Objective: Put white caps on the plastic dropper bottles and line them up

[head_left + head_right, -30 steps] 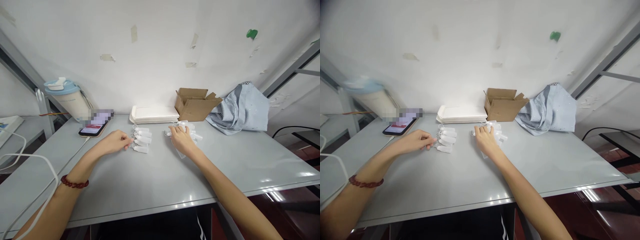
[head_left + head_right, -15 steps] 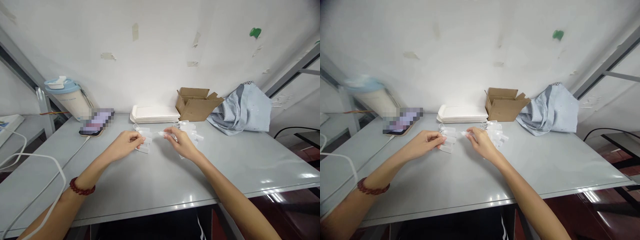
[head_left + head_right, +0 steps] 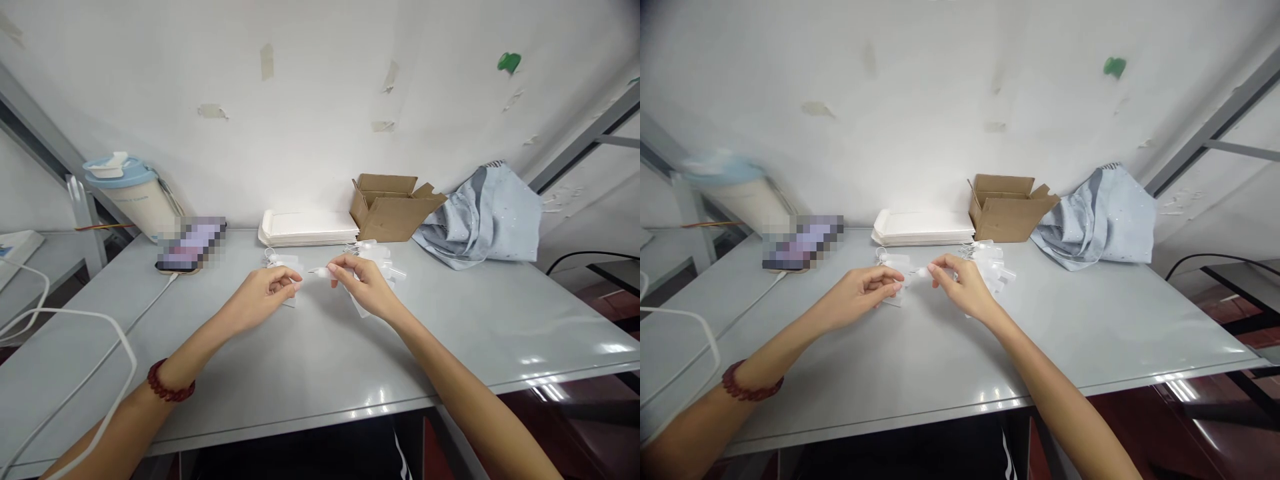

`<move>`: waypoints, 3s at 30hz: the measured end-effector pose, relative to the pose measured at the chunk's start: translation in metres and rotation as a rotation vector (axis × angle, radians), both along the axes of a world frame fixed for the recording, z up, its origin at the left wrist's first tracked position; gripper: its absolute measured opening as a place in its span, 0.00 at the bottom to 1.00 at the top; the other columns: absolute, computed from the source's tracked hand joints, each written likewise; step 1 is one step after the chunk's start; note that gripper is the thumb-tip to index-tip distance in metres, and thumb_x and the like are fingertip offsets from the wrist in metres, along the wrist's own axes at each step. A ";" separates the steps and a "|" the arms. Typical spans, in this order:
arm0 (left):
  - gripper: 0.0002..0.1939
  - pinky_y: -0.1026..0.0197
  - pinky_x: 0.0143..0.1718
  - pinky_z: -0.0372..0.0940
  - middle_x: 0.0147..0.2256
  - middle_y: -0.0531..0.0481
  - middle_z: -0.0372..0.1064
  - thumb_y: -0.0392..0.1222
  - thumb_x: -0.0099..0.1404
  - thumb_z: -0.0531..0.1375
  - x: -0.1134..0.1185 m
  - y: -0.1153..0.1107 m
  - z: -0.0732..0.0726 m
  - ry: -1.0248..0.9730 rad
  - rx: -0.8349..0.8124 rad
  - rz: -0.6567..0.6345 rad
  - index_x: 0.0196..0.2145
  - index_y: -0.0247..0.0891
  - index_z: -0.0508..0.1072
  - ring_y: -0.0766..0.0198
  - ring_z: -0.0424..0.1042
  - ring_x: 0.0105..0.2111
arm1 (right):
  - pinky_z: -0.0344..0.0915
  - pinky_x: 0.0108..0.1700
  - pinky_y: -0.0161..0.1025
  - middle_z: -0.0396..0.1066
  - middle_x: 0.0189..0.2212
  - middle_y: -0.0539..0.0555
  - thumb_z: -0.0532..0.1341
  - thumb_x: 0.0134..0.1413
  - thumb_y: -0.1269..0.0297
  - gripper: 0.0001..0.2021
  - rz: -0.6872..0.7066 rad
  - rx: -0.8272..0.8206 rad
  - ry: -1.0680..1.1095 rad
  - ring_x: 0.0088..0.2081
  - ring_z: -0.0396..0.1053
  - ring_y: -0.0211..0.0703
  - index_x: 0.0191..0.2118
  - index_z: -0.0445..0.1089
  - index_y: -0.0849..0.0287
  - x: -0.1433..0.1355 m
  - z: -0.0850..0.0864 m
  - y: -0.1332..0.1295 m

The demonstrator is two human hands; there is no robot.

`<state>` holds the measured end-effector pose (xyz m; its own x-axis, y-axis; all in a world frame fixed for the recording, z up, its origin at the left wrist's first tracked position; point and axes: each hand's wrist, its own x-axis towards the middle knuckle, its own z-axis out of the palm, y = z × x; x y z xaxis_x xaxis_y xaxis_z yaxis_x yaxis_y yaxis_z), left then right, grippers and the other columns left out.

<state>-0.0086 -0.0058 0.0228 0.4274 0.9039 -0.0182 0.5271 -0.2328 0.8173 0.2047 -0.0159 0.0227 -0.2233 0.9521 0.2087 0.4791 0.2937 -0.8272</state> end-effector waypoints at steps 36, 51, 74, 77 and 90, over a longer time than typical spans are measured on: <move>0.12 0.66 0.25 0.57 0.26 0.54 0.66 0.48 0.62 0.57 0.001 -0.002 0.005 -0.225 -0.203 -0.055 0.31 0.36 0.71 0.72 0.58 0.21 | 0.56 0.30 0.34 0.65 0.21 0.48 0.52 0.60 0.57 0.14 0.129 -0.092 0.071 0.27 0.62 0.36 0.28 0.67 0.59 -0.001 0.002 -0.003; 0.10 0.67 0.24 0.57 0.26 0.54 0.66 0.46 0.60 0.57 0.005 -0.008 0.007 -0.167 -0.177 -0.044 0.29 0.36 0.70 0.72 0.59 0.21 | 0.54 0.27 0.32 0.63 0.20 0.47 0.52 0.59 0.57 0.14 0.155 -0.124 0.051 0.25 0.60 0.35 0.28 0.67 0.59 -0.002 -0.001 -0.004; 0.09 0.65 0.23 0.56 0.24 0.54 0.64 0.45 0.58 0.57 0.010 -0.010 0.004 -0.226 -0.191 -0.012 0.27 0.35 0.69 0.71 0.58 0.20 | 0.57 0.29 0.33 0.64 0.22 0.48 0.51 0.60 0.59 0.12 0.183 -0.060 0.031 0.26 0.61 0.35 0.32 0.67 0.60 -0.006 -0.007 -0.005; 0.09 0.65 0.23 0.56 0.21 0.55 0.62 0.45 0.58 0.58 0.010 -0.011 0.005 -0.239 -0.216 0.000 0.27 0.35 0.69 0.71 0.57 0.19 | 0.57 0.29 0.33 0.64 0.22 0.48 0.52 0.60 0.58 0.12 0.177 -0.047 0.030 0.26 0.62 0.35 0.32 0.66 0.59 -0.007 -0.007 -0.005; 0.16 0.64 0.26 0.56 0.17 0.56 0.58 0.49 0.63 0.54 0.004 -0.005 0.001 -0.347 -0.239 0.005 0.24 0.36 0.70 0.69 0.57 0.20 | 0.57 0.29 0.33 0.65 0.24 0.49 0.51 0.61 0.56 0.13 0.161 -0.024 0.047 0.28 0.63 0.36 0.34 0.67 0.59 -0.003 -0.003 -0.004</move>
<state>-0.0044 -0.0103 0.0237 0.4405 0.8939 -0.0832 0.2120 -0.0135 0.9772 0.2013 -0.0195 0.0202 -0.3642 0.9095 0.2003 0.3879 0.3436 -0.8553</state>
